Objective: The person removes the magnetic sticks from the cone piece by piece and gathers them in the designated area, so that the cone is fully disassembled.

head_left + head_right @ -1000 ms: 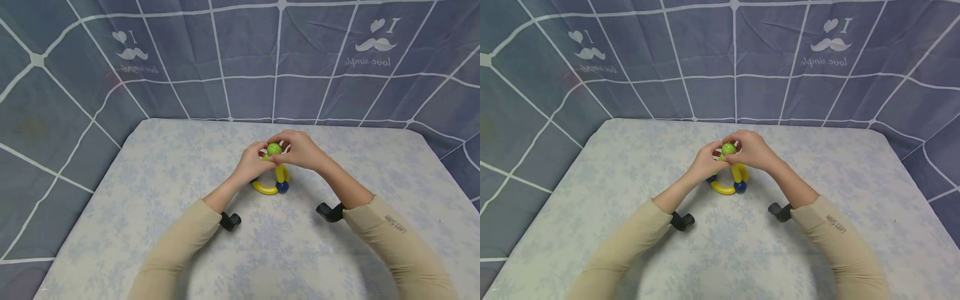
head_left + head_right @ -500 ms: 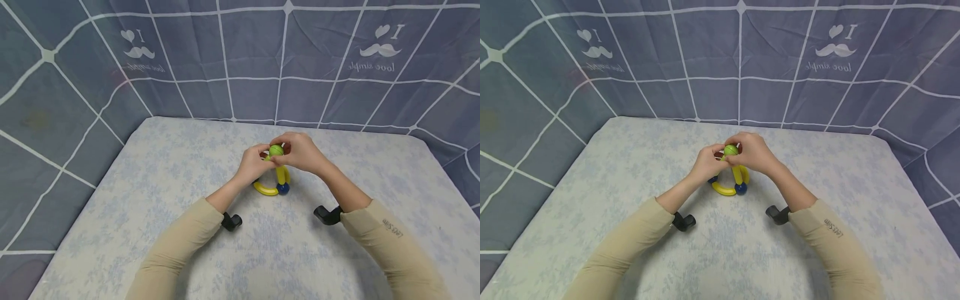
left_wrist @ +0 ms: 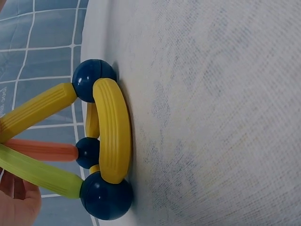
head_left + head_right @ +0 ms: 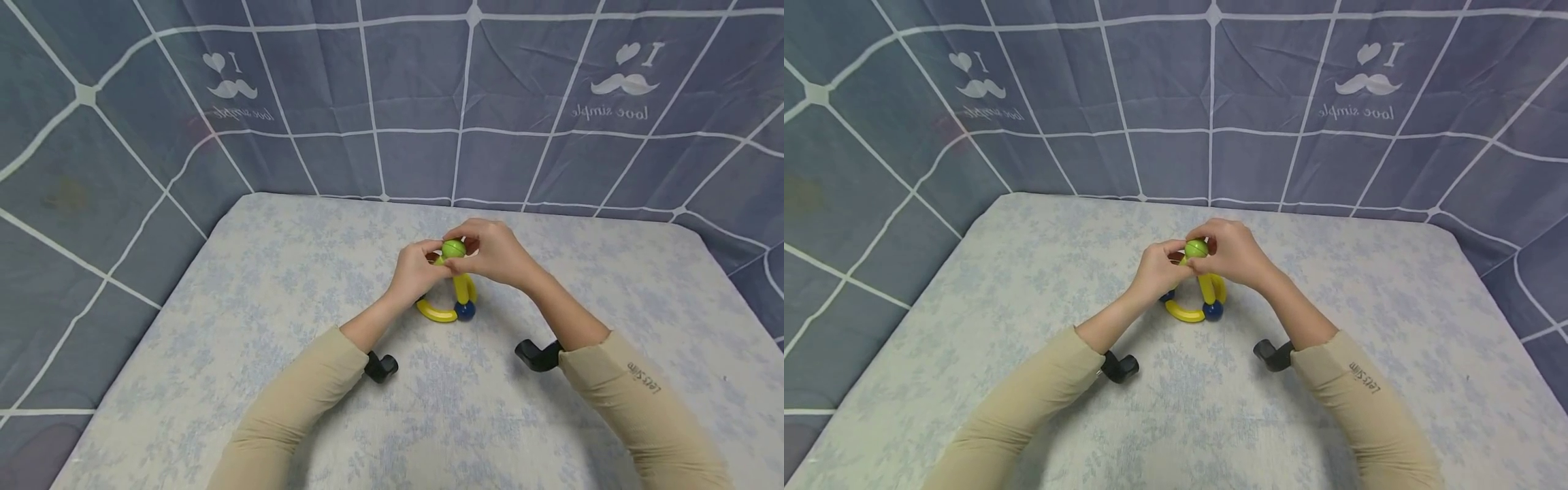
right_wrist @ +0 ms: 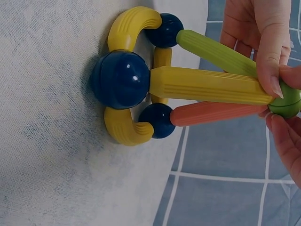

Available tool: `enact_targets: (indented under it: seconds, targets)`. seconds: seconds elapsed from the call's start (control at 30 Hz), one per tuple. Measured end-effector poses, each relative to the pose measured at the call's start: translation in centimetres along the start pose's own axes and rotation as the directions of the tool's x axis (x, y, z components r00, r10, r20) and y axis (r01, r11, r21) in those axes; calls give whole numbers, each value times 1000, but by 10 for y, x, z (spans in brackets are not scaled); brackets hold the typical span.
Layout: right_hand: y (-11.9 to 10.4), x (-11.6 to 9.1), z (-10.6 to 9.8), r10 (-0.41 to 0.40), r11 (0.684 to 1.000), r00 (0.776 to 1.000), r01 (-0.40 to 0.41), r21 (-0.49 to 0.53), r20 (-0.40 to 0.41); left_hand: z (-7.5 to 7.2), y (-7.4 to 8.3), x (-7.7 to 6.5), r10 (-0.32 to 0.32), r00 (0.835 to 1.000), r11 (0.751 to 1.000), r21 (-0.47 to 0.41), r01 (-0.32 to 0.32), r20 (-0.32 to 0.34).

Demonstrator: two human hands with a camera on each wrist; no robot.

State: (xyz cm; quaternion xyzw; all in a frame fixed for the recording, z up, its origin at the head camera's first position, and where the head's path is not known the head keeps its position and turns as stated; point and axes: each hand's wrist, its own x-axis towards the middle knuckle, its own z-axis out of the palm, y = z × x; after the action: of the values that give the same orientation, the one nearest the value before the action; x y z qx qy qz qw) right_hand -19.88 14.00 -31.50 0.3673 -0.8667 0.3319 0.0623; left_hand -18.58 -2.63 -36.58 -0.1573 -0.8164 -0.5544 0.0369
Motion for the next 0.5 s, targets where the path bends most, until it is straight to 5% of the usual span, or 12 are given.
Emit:
enact_targets:
  seconds: [0.5]
  targets:
    - [2, -2, 2, -68, 998, 997, 68, -7, -45, 1, 3, -1, 27, 1000, 1000, 12, -27, -16]
